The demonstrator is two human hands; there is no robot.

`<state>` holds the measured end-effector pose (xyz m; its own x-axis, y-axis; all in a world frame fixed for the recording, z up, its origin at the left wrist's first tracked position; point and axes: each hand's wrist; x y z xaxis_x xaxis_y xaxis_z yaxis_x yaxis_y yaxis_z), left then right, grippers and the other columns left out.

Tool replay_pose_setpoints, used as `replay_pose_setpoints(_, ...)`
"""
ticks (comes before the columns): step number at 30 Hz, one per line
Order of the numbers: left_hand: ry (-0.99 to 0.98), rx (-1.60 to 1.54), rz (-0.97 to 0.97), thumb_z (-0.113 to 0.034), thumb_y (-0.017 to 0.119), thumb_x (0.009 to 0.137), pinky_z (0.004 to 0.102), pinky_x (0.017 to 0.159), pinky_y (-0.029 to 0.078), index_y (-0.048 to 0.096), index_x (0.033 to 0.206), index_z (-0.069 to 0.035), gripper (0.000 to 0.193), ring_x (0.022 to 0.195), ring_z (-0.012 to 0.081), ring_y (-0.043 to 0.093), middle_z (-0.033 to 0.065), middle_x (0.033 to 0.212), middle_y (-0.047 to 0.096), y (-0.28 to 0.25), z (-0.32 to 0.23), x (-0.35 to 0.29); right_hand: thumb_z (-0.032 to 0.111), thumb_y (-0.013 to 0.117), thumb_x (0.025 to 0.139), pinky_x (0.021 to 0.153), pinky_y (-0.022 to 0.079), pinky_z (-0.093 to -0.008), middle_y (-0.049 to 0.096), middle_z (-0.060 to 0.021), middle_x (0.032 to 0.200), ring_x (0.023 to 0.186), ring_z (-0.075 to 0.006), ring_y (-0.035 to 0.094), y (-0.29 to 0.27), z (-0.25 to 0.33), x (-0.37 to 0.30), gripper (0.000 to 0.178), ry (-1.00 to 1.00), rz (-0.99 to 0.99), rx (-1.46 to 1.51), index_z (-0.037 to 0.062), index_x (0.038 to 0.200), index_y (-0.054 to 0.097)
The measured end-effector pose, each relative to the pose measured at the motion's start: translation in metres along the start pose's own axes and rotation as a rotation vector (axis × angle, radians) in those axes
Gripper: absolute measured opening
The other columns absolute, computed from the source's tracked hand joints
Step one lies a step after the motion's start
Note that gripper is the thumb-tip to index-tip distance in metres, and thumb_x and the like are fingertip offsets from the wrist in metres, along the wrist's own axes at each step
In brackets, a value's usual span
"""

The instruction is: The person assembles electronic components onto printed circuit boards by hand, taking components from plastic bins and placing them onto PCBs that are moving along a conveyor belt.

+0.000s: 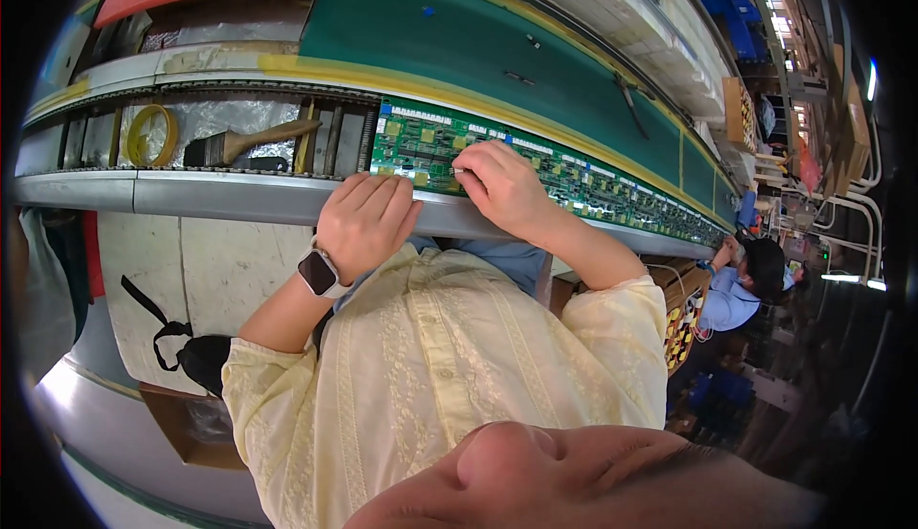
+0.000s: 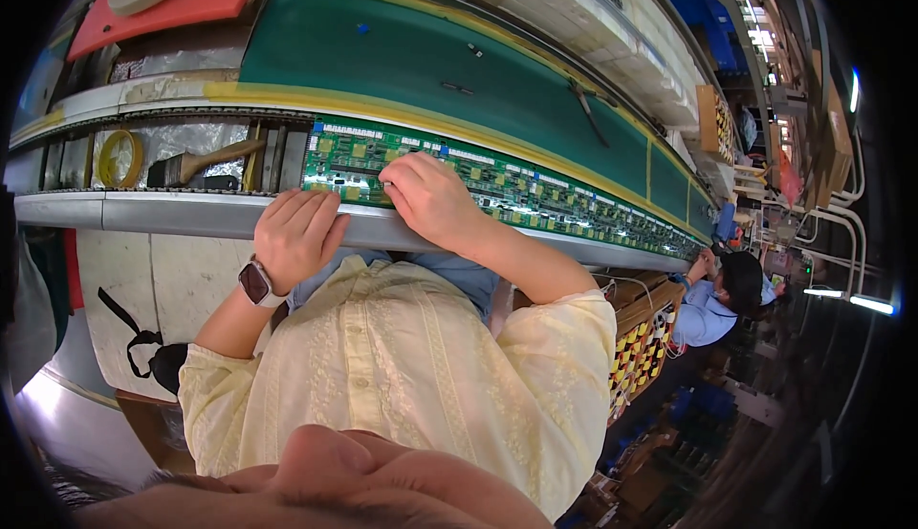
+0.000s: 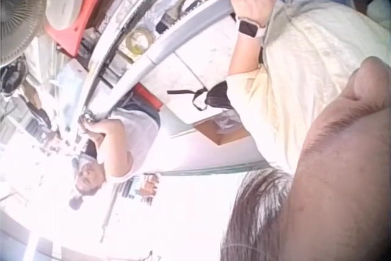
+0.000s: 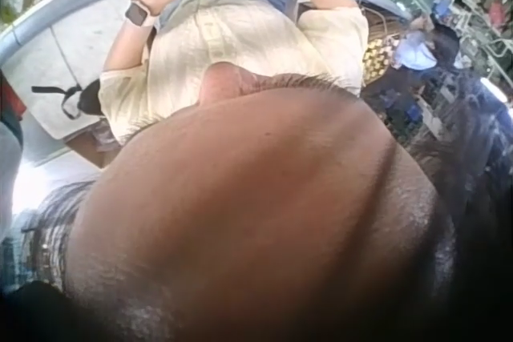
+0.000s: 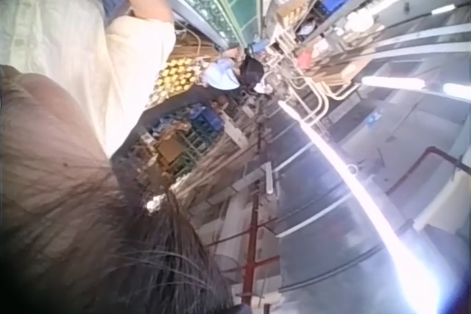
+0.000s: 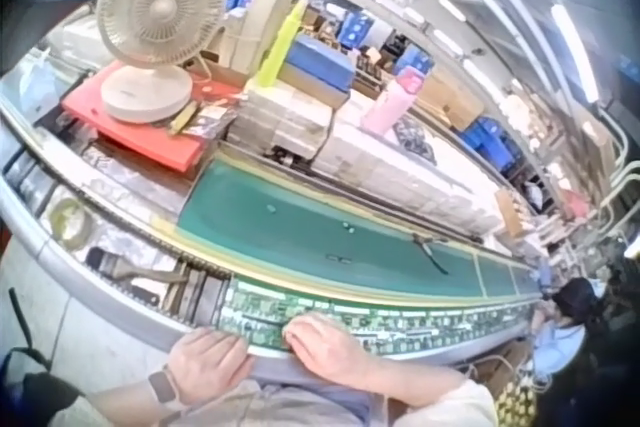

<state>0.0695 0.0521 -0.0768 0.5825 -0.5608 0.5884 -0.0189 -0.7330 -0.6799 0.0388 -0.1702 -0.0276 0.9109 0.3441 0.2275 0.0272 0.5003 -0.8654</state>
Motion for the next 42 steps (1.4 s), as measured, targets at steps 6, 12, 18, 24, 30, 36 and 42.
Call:
replay_pose_setpoints(6, 0.012, -0.002, -0.004, -0.017, 0.070, 0.082, 0.0372, 0.082, 0.053, 0.063, 0.096, -0.002, 0.021, 0.085, 0.0232, 0.066, 0.0089, 0.088, 0.068, 0.001, 0.000, -0.001, 0.000, 0.072, 0.078, 0.071, 0.052, -0.0370, 0.064, -0.0103, 0.090, 0.083, -0.0289, 0.063, 0.004, -0.001, -0.001, 0.017, -0.010, 0.007, -0.028, 0.0035, 0.090, 0.060)
replay_pose_setpoints(12, 0.010, 0.002, 0.000, -0.016, 0.071, 0.081, 0.0370, 0.081, 0.053, 0.063, 0.096, -0.001, 0.022, 0.085, 0.0232, 0.066, 0.0091, 0.088, 0.068, 0.000, 0.001, 0.000, -0.001, 0.072, 0.076, 0.071, 0.052, -0.0372, 0.064, -0.0105, 0.089, 0.083, -0.0298, 0.063, 0.007, 0.001, 0.001, 0.019, -0.080, -0.005, -0.058, 0.0032, 0.090, 0.060)
replay_pose_setpoints(18, 0.006, -0.001, 0.011, -0.016, 0.071, 0.081, 0.0367, 0.080, 0.053, 0.063, 0.096, -0.001, 0.023, 0.084, 0.0231, 0.066, 0.0088, 0.087, 0.067, -0.001, 0.002, 0.000, 0.000, 0.071, 0.077, 0.072, 0.052, -0.0376, 0.065, -0.0098, 0.090, 0.083, -0.0290, 0.063, 0.007, -0.003, 0.004, 0.018, -0.066, 0.061, 0.004, 0.0026, 0.093, 0.063)
replay_pose_setpoints(24, 0.006, 0.003, 0.006, -0.017, 0.071, 0.081, 0.0364, 0.081, 0.053, 0.064, 0.097, -0.001, 0.023, 0.084, 0.0231, 0.066, 0.0091, 0.088, 0.067, 0.001, 0.001, 0.000, 0.002, 0.073, 0.075, 0.076, 0.050, -0.0381, 0.064, -0.0081, 0.095, 0.087, -0.0271, 0.061, -0.004, 0.003, -0.014, 0.024, -0.083, -0.022, -0.111, 0.0032, 0.099, 0.069)
replay_pose_setpoints(30, 0.009, 0.025, 0.025, -0.017, 0.071, 0.081, 0.0363, 0.082, 0.053, 0.064, 0.096, -0.001, 0.023, 0.085, 0.0226, 0.066, 0.0093, 0.089, 0.068, -0.001, -0.001, 0.000, 0.008, 0.076, 0.071, 0.080, 0.049, -0.0408, 0.063, -0.0067, 0.099, 0.093, -0.0262, 0.059, 0.007, 0.005, -0.019, 0.031, -0.114, -0.013, -0.186, 0.0036, 0.101, 0.069)
replay_pose_setpoints(36, 0.008, 0.056, 0.050, -0.018, 0.071, 0.082, 0.0375, 0.081, 0.054, 0.064, 0.097, -0.001, 0.024, 0.085, 0.0230, 0.066, 0.0094, 0.090, 0.068, 0.001, 0.000, 0.000, 0.014, 0.075, 0.068, 0.094, 0.046, -0.0445, 0.061, -0.0081, 0.094, 0.094, -0.0271, 0.057, 0.014, 0.015, -0.005, 0.028, -0.216, -0.005, -0.316, -0.0014, 0.090, 0.067)
replay_pose_setpoints(42, 0.011, 0.080, 0.048, -0.018, 0.070, 0.082, 0.0375, 0.080, 0.054, 0.064, 0.098, -0.001, 0.023, 0.085, 0.0233, 0.066, 0.0092, 0.090, 0.068, 0.001, 0.000, 0.004, 0.014, 0.072, 0.068, 0.099, 0.045, -0.0474, 0.062, -0.0130, 0.090, 0.093, -0.0301, 0.057, 0.014, 0.024, 0.004, 0.018, -0.260, 0.122, -0.414, -0.0014, 0.076, 0.069)
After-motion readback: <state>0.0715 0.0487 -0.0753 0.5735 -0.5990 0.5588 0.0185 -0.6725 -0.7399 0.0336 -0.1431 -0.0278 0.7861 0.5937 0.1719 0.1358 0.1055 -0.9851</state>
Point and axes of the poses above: each hand's wrist, its own x-axis towards the middle knuckle, its own y-axis out of the palm, z = x × y
